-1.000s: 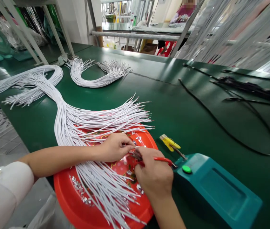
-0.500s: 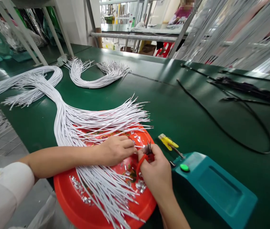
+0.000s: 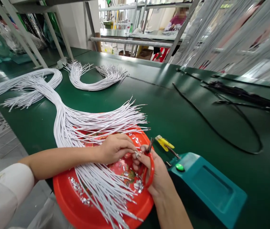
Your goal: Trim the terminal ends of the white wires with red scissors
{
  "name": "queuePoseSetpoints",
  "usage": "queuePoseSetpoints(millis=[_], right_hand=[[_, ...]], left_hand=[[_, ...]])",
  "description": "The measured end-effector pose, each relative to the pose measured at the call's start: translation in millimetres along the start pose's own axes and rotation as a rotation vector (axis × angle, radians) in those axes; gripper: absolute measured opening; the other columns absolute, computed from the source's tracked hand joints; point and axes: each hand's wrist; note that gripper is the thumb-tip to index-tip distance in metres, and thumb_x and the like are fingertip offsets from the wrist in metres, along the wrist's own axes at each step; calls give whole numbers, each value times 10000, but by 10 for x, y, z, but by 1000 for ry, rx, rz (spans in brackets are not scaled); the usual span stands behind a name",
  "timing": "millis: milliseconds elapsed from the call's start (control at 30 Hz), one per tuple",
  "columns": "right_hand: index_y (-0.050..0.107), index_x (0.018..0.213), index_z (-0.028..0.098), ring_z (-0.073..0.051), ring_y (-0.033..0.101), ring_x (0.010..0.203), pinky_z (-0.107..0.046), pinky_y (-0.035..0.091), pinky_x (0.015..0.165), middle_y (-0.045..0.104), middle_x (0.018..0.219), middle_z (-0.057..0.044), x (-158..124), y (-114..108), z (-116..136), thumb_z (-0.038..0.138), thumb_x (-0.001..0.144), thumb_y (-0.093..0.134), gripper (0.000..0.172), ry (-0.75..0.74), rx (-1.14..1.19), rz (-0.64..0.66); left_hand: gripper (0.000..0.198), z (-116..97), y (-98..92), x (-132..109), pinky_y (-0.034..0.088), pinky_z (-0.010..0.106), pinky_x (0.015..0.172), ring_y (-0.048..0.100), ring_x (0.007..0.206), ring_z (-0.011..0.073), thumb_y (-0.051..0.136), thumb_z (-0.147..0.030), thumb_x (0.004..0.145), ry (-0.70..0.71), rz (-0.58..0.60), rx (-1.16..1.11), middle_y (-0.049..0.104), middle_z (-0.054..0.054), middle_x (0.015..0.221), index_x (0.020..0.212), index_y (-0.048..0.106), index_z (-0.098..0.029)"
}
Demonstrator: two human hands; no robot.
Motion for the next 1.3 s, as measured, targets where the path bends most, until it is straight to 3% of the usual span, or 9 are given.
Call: queuePoseSetpoints(millis=[167, 267, 367, 500, 667, 800, 1100, 1167, 1300], right_hand=[[505, 779, 210, -86, 513, 466, -198, 436, 441, 600, 587, 46, 53, 42, -104, 244, 438, 820, 465, -258, 6, -213], [515, 801, 209, -104, 593, 554, -215, 484, 506, 676, 747, -2, 57, 65, -157, 255, 454, 822, 465, -448, -20, -324], [537, 826, 202, -160, 660, 727, -258, 522, 614, 696, 857, -53, 39, 79, -206, 273, 504, 813, 430, -581, -172, -346], [559, 814, 186, -181, 665, 737, -303, 527, 673, 685, 794, -51, 23, 99, -241, 310, 577, 774, 343, -734, -409, -446], [552, 751, 180, -157, 614, 584, -273, 499, 540, 623, 643, -9, 11, 118, -209, 381, 547, 769, 360, -682, -490, -539], [537, 723, 183, -151, 609, 582, -262, 491, 532, 614, 638, -1, 3, 102, -202, 385, 526, 777, 370, -658, -484, -532], [508, 714, 194, -151, 631, 624, -278, 493, 597, 635, 677, -4, -30, 70, -308, 261, 670, 720, 228, -1024, -624, -397], [515, 736, 194, -148, 624, 630, -277, 484, 598, 632, 689, -5, -40, 71, -314, 265, 686, 712, 215, -1032, -643, -387], [542, 783, 182, -122, 553, 531, -252, 445, 516, 552, 604, 30, -11, 60, -282, 350, 680, 712, 260, -868, -597, -496]], left_hand=[[167, -20, 13, 11, 495, 231, 720, 605, 759, 120, 520, -183, 839, -174, -64, -27, 678, 50, 787, 849, 679, -135], [155, -24, 18, 22, 479, 229, 685, 591, 726, 119, 536, -189, 825, -230, -84, -10, 672, 43, 750, 835, 682, -137], [143, -36, 36, 16, 464, 218, 659, 576, 694, 109, 548, -187, 812, -253, -89, -5, 661, 32, 720, 817, 683, -138], [148, -70, 59, -7, 459, 203, 638, 562, 669, 100, 548, -196, 812, -254, -79, -5, 642, 25, 692, 814, 682, -132], [168, -92, 54, -19, 456, 200, 623, 559, 676, 105, 527, -194, 822, -212, -68, 57, 629, 27, 684, 821, 681, -127], [199, -119, 21, -19, 455, 209, 620, 563, 705, 112, 488, -221, 857, -194, 25, 166, 627, 36, 731, 849, 669, -138], [229, -142, -17, -5, 459, 243, 620, 578, 735, 140, 451, -225, 871, -263, 129, 268, 621, 55, 787, 836, 661, -140], [219, -120, -12, 4, 468, 252, 645, 584, 749, 145, 464, -224, 866, -312, 109, 230, 634, 58, 803, 845, 666, -142], [177, -74, -12, 36, 472, 253, 713, 590, 753, 134, 530, -226, 843, -438, -25, 7, 668, 43, 793, 862, 690, -153]])
Point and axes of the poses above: each hand's wrist, its own x-axis towards the middle knuckle, its own y-axis out of the palm, z = x × y
